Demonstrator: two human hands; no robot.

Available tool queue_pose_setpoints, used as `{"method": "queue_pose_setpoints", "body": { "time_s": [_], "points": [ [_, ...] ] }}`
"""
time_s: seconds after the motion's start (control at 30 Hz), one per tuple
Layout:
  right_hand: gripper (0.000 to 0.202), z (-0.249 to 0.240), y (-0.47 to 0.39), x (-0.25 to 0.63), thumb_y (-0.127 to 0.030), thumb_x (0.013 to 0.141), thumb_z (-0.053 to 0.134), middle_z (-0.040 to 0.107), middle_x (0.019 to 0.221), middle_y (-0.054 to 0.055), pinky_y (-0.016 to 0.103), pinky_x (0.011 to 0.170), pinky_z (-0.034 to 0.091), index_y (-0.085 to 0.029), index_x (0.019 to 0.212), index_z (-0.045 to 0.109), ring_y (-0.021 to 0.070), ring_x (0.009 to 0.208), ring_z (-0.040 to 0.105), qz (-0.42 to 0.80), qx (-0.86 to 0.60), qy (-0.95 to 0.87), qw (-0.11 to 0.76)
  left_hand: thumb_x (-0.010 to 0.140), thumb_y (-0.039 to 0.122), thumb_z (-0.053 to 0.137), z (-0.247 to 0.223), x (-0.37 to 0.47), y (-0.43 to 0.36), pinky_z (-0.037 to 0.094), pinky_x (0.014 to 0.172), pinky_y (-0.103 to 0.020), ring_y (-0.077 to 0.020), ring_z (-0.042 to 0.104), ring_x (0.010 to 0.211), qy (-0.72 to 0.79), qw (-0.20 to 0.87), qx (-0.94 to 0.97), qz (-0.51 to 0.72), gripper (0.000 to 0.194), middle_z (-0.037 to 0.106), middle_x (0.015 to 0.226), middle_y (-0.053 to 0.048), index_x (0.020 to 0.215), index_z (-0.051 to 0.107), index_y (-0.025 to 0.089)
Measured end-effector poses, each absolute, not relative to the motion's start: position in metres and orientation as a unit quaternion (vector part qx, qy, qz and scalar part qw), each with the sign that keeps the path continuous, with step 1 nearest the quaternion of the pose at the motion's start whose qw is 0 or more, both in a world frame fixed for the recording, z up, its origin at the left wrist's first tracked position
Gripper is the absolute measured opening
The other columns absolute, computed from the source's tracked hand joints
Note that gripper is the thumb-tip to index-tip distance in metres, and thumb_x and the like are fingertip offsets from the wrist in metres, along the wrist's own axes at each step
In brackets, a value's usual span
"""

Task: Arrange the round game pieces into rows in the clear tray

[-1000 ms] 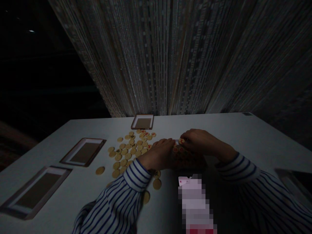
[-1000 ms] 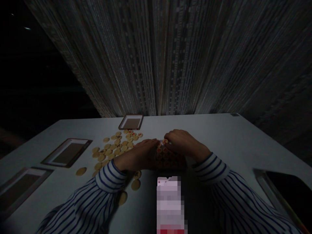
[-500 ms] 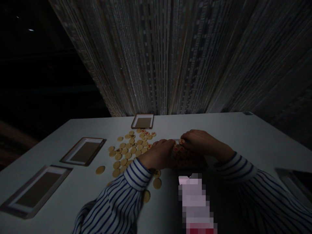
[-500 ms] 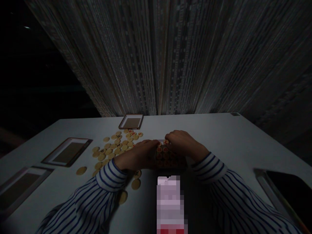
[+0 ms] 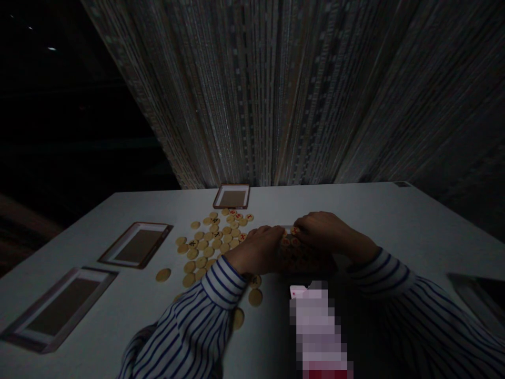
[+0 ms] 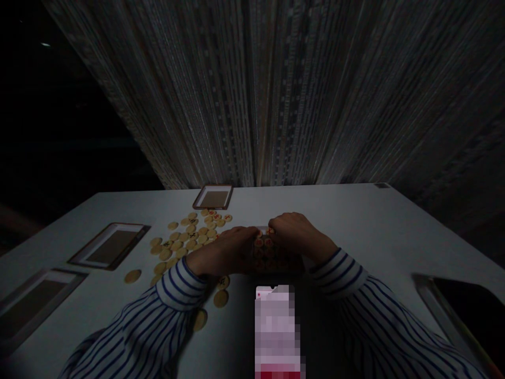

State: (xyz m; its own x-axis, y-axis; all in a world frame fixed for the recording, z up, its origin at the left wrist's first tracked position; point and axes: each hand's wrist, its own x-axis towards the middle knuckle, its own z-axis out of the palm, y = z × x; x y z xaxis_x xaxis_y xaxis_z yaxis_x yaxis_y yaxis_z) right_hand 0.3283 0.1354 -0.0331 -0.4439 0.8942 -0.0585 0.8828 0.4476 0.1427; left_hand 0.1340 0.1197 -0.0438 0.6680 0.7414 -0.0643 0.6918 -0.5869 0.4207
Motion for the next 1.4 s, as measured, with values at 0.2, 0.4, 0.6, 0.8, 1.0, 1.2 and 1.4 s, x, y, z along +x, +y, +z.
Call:
{"method": "queue_pose_setpoints", "body": {
  "time_s": [0.2,0.4,0.6,0.8,1.0,1.2,1.4],
  "points": [
    [0.033,-0.035,0.1348,0.3269,-0.033,0.087,0.037,0.07,0.085,0.012,0.032,0.061,0.04,-0.017,0.091,0.066,0.0249,0.078,0.064,0.058,0.529,0.844,0.067,0.064,0.044,0.069,-0.0418,0.1334,0.1189,0.04,0.091,-0.042,-0.0293,0.048,0.109,0.399,0.208,0.89,0.066,0.064,0.054,0.116,-0.012,0.119,0.044,0.02],
    [0.03,-0.0353,0.1347,0.3259,-0.03,0.086,0.038,0.07,0.086,0.012,0.032,0.06,0.04,-0.017,0.094,0.065,0.0244,0.077,0.065,0.06,0.524,0.847,0.076,0.066,0.041,0.067,-0.0413,0.1339,0.1186,0.04,0.09,-0.042,-0.0292,0.049,0.109,0.397,0.202,0.893,0.065,0.061,0.054,0.116,-0.012,0.118,0.044,0.019],
    [0.031,-0.0368,0.1356,0.3269,-0.03,0.086,0.038,0.07,0.086,0.012,0.031,0.06,0.04,-0.017,0.097,0.064,0.0245,0.077,0.065,0.057,0.523,0.847,0.076,0.065,0.04,0.069,-0.0413,0.1341,0.1185,0.04,0.09,-0.042,-0.0296,0.049,0.109,0.402,0.2,0.892,0.059,0.064,0.053,0.117,-0.012,0.12,0.043,0.019],
    [0.031,-0.0358,0.1348,0.3272,-0.029,0.087,0.037,0.07,0.086,0.012,0.031,0.06,0.039,-0.017,0.096,0.064,0.0254,0.078,0.065,0.052,0.521,0.848,0.083,0.066,0.039,0.068,-0.0386,0.1343,0.1175,0.04,0.092,-0.042,-0.0297,0.048,0.111,0.402,0.2,0.892,0.054,0.064,0.053,0.119,-0.013,0.121,0.042,0.018],
    [0.03,-0.0331,0.1331,0.3262,-0.029,0.087,0.038,0.07,0.086,0.012,0.031,0.06,0.039,-0.018,0.096,0.065,0.0249,0.079,0.065,0.045,0.524,0.847,0.081,0.065,0.039,0.069,-0.0392,0.1344,0.1177,0.039,0.094,-0.042,-0.0296,0.047,0.113,0.399,0.203,0.892,0.055,0.065,0.053,0.12,-0.012,0.121,0.043,0.018],
    [0.029,-0.0338,0.134,0.3269,-0.031,0.086,0.04,0.07,0.086,0.012,0.03,0.059,0.038,-0.019,0.095,0.066,0.0244,0.078,0.065,0.042,0.529,0.844,0.079,0.066,0.039,0.068,-0.0407,0.1342,0.118,0.038,0.093,-0.043,-0.03,0.047,0.113,0.397,0.198,0.894,0.06,0.066,0.053,0.12,-0.013,0.122,0.042,0.017],
    [0.031,-0.0341,0.1346,0.3285,-0.031,0.087,0.039,0.07,0.085,0.01,0.03,0.06,0.039,-0.02,0.094,0.067,0.0231,0.078,0.064,0.035,0.522,0.849,0.077,0.065,0.039,0.069,-0.0394,0.134,0.1171,0.039,0.093,-0.044,-0.0303,0.047,0.113,0.4,0.205,0.891,0.057,0.065,0.053,0.121,-0.012,0.121,0.042,0.019]
  ]
}}
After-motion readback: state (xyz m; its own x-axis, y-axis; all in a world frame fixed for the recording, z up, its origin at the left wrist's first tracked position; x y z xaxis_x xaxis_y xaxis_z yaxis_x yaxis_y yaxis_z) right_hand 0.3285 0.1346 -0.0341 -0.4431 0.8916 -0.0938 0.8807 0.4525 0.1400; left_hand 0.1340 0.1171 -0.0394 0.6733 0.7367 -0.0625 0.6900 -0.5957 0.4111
